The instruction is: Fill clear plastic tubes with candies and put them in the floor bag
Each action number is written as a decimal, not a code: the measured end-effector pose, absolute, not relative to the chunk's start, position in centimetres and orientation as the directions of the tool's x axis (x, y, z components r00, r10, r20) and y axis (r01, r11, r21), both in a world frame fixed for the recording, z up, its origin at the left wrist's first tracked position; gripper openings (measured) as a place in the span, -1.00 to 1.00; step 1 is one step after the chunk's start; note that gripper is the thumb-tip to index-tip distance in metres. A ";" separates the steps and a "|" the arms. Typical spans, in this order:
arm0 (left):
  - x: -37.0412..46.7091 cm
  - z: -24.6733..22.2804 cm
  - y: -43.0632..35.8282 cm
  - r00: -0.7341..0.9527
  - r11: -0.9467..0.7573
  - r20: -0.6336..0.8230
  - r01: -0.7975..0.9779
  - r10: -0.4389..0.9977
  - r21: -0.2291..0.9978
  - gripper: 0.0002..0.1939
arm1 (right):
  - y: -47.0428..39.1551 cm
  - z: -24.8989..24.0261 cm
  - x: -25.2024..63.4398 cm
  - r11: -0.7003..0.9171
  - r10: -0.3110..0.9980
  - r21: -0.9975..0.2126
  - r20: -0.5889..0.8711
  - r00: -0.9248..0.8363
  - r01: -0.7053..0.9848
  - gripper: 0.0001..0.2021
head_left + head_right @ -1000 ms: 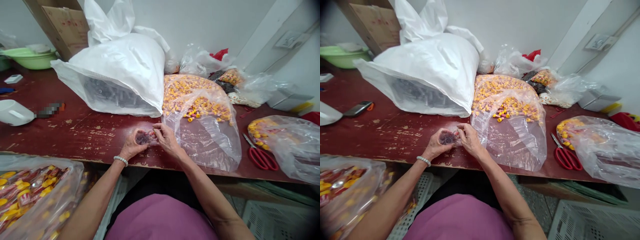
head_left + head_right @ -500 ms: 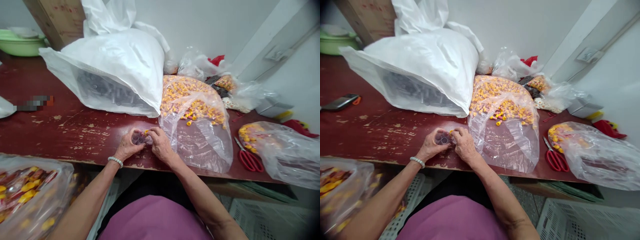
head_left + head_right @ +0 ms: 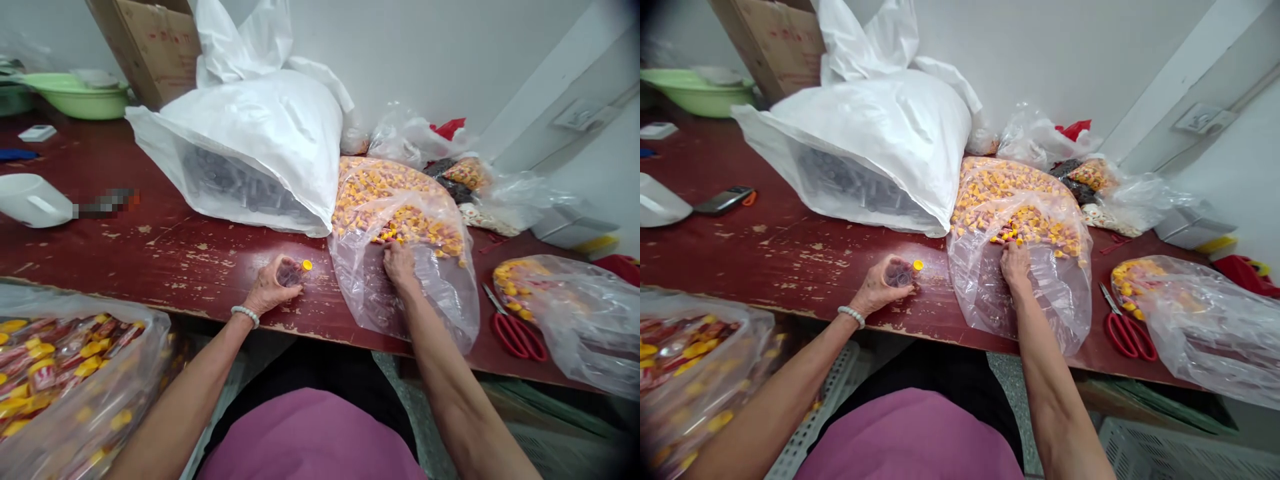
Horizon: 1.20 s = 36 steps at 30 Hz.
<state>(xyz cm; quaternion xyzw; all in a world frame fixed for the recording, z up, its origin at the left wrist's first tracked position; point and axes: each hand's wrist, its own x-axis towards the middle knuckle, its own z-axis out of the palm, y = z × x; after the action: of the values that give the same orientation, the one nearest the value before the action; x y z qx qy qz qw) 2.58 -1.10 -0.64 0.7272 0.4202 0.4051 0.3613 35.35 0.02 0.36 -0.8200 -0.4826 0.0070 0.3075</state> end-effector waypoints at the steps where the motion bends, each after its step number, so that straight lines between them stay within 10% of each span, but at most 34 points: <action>1: 2.6 -0.6 -1.1 0.318 -0.385 0.285 0.315 0.904 0.868 -0.60 | -0.6 0.8 34.6 -0.322 0.795 -0.531 0.299 0.529 0.784 -0.75; 6: 2.5 -1.1 -0.9 0.317 -0.377 0.279 0.312 0.907 0.872 -0.56 | -5.0 3.6 26.5 0.221 0.888 -0.721 0.427 0.170 0.656 -0.74; 12: 2.4 -1.0 -0.9 0.329 -0.401 0.291 0.345 0.898 0.849 -0.55 | -6.3 4.1 19.8 0.532 0.821 -0.585 0.533 -0.204 0.612 -0.85; 28: 2.6 -0.7 -1.0 0.311 -0.336 0.236 0.327 0.921 0.883 -0.56 | -6.6 1.7 20.7 0.498 0.817 -0.415 0.518 -0.253 0.761 -0.58; 33: 2.8 -0.6 -1.1 0.313 -0.279 0.204 0.217 0.928 0.936 -0.59 | -1.4 3.1 29.3 -0.117 0.838 -0.480 0.422 0.346 0.869 -0.68; 36: 2.8 -0.9 -1.0 0.313 -0.281 0.209 0.204 0.926 0.938 -0.59 | 2.2 2.3 33.1 -0.183 0.865 -0.471 0.339 0.369 0.863 -0.70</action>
<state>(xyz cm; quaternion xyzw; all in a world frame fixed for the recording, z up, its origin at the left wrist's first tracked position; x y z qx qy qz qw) 2.84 -1.04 -0.85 0.6840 0.4132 0.4154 0.4346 33.09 2.20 2.32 -0.7691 -0.5618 0.0021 0.3047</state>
